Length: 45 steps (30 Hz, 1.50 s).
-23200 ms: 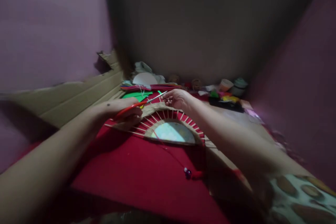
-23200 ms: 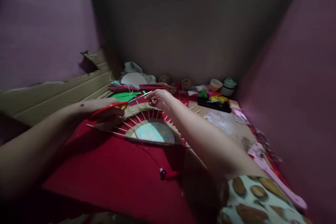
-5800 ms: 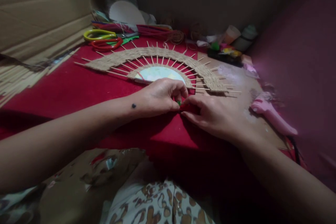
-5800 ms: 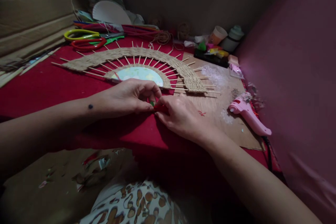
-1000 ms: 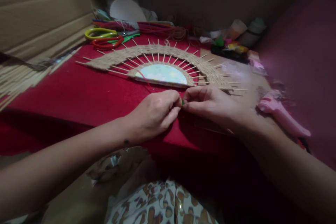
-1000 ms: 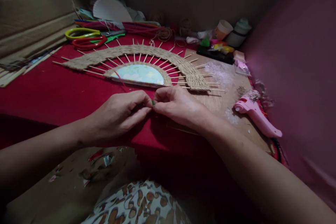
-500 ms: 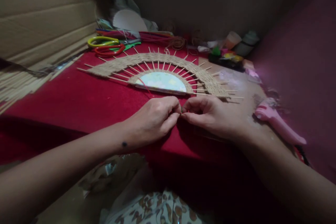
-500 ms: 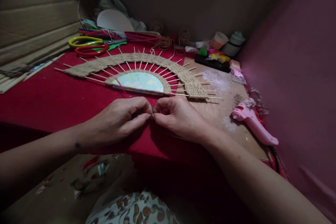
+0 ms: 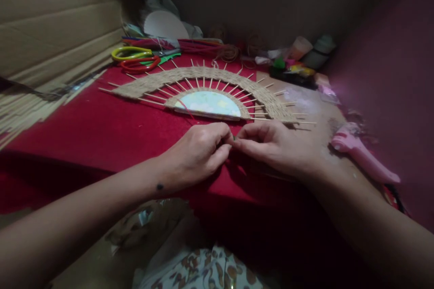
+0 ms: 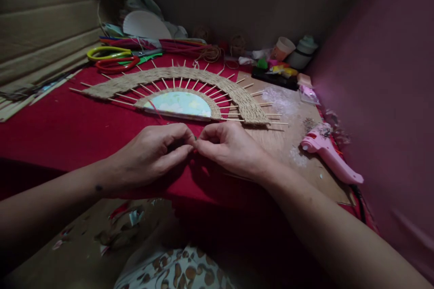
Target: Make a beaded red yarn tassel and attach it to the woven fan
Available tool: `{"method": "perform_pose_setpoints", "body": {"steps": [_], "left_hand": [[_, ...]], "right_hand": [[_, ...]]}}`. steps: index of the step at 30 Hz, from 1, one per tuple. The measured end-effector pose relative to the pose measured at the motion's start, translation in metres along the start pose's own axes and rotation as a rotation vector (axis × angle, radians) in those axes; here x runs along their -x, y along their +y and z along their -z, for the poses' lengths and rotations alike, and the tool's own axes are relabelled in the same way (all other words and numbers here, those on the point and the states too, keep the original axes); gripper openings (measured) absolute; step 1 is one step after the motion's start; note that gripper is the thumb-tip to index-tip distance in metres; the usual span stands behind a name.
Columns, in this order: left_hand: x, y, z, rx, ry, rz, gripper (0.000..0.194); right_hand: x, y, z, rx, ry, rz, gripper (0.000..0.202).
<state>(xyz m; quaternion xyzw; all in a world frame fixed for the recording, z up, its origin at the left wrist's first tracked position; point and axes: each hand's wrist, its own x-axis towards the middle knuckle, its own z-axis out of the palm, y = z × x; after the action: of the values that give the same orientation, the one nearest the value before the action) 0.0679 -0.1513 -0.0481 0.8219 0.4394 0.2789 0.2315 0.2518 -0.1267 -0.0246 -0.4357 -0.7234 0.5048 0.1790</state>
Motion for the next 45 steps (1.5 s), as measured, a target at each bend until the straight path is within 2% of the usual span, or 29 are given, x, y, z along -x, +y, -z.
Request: {"method": "perform_pose_setpoints", "body": {"steps": [4, 12, 17, 22, 27, 30, 32, 36, 40, 45], "left_hand": [[0.001, -0.002, -0.001, 0.002, 0.012, -0.027, 0.012], [0.003, -0.008, -0.006, -0.085, 0.064, -0.153, 0.014], [0.004, -0.009, -0.006, -0.099, 0.057, -0.162, 0.013], [0.004, -0.009, -0.005, -0.114, 0.061, -0.150, 0.013], [0.003, -0.009, -0.005, -0.108, 0.080, -0.154, 0.012], [0.003, -0.010, -0.005, -0.097, 0.081, -0.136, 0.011], [0.002, -0.010, -0.005, -0.093, 0.080, -0.134, 0.010], [0.003, -0.010, -0.005, -0.117, 0.087, -0.159, 0.008], [0.002, -0.009, -0.005, -0.128, 0.080, -0.168, 0.010], [-0.002, -0.007, -0.004, -0.079, 0.057, -0.096, 0.011]], "right_hand": [[-0.001, 0.002, -0.001, -0.035, -0.003, -0.029, 0.008], [-0.002, -0.002, -0.002, 0.025, 0.017, -0.042, 0.010], [-0.002, -0.005, -0.006, 0.102, 0.063, -0.081, 0.016], [-0.002, -0.003, -0.008, 0.101, 0.115, -0.043, 0.021], [-0.003, -0.004, -0.007, -0.014, 0.124, -0.180, 0.019], [-0.003, -0.007, -0.007, -0.067, 0.091, -0.209, 0.012], [-0.003, -0.009, -0.007, -0.034, 0.076, -0.195, 0.006], [-0.004, -0.009, -0.008, 0.100, 0.117, -0.136, 0.013], [-0.004, -0.006, -0.006, 0.091, 0.090, -0.096, 0.013], [-0.002, -0.005, -0.010, 0.188, 0.151, -0.045, 0.014]]}}
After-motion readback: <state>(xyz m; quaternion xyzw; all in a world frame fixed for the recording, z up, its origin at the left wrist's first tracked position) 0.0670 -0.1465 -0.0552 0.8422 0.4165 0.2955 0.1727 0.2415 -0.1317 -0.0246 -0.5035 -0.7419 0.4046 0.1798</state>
